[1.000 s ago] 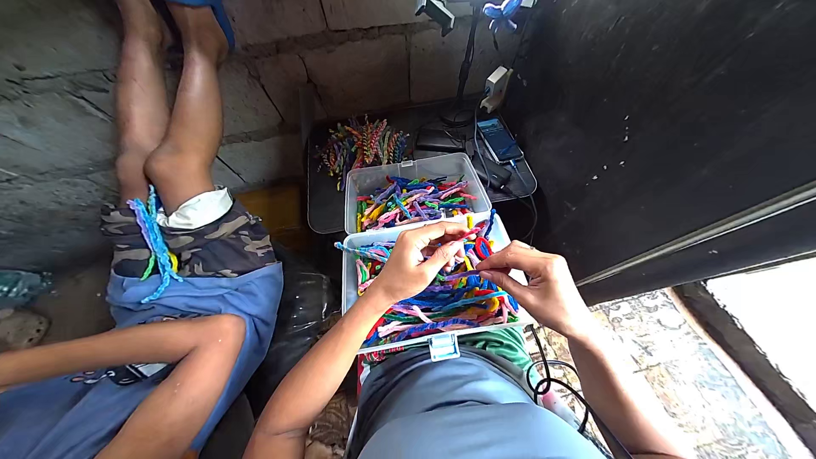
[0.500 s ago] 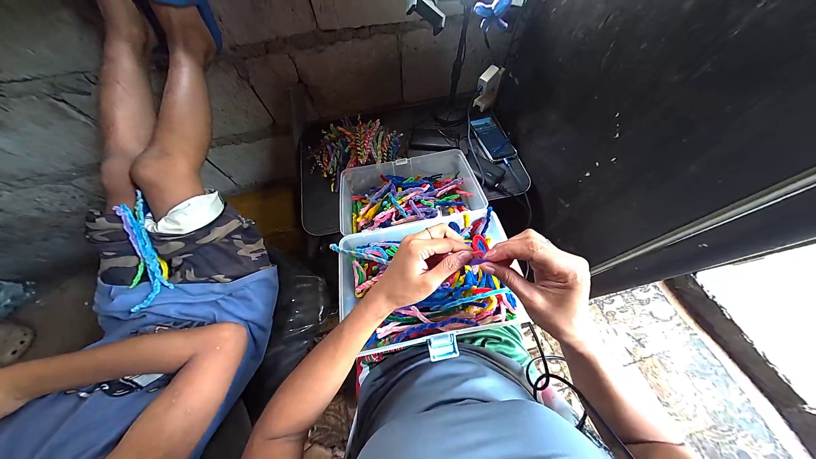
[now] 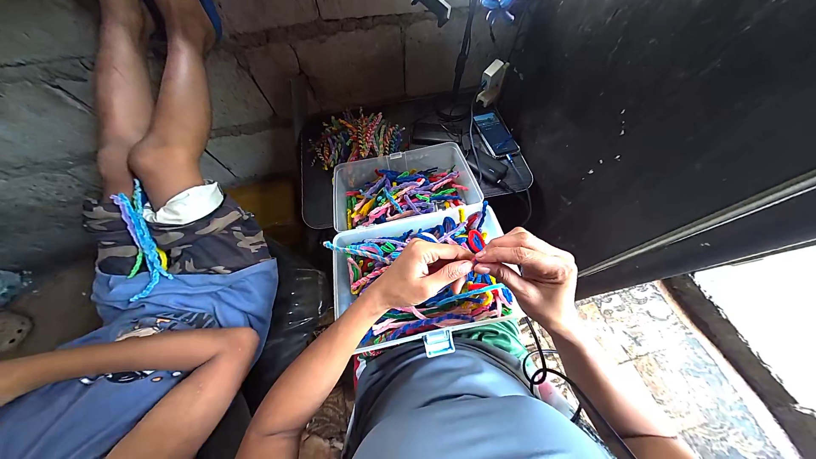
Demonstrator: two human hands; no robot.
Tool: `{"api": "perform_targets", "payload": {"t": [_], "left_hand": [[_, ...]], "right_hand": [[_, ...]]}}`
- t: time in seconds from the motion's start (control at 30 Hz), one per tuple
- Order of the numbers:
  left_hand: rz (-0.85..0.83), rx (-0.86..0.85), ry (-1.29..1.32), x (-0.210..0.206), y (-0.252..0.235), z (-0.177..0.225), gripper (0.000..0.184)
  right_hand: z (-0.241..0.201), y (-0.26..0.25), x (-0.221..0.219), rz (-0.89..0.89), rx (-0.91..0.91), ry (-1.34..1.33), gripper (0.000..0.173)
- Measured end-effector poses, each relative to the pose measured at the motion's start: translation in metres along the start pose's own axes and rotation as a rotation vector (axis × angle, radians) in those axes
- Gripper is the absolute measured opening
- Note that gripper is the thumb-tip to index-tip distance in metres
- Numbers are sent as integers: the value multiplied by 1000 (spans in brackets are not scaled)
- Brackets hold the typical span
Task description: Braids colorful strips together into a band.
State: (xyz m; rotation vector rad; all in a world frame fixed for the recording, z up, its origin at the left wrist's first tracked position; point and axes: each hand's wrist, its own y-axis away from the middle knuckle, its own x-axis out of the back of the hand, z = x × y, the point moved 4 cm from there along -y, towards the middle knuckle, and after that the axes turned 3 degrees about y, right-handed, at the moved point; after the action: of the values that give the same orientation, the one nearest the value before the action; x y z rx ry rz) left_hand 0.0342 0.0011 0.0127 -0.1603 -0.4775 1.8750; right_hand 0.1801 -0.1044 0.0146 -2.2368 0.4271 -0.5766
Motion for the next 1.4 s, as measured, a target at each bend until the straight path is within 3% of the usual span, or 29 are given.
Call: {"api": "perform_targets", "payload": {"t": [0.23,0.4,0.67,0.83,1.0,1.1,1.27,1.4], "left_hand": [[-104,66,115,-2,-2,4,24],[-160,17,-40,3,-3,7,25],[-63,-155,-384,2,0,12,24],[-30,-187,-424,3,-3,13,23],[-34,-167,-215,5,-3,17,27],[-55,-142,-64,6,-3,17,30],[-112,-107,64,4,-3,16,30],[-187,-53,183,1,-1,15,29]], "right_hand": [[-3,0,1,-69,142,141,11],[-7,3,-2,-96,250,313,14],[6,6,0,-90,-233,-172,11],[6,6,-1,-58,-293,-216,12],[-6,3,10,87,-106,-37,26],[-21,5,17,184,133,324,13],[-33,19,1,105,476,667,13],[-31,20,-4,102,510,688,13]]}}
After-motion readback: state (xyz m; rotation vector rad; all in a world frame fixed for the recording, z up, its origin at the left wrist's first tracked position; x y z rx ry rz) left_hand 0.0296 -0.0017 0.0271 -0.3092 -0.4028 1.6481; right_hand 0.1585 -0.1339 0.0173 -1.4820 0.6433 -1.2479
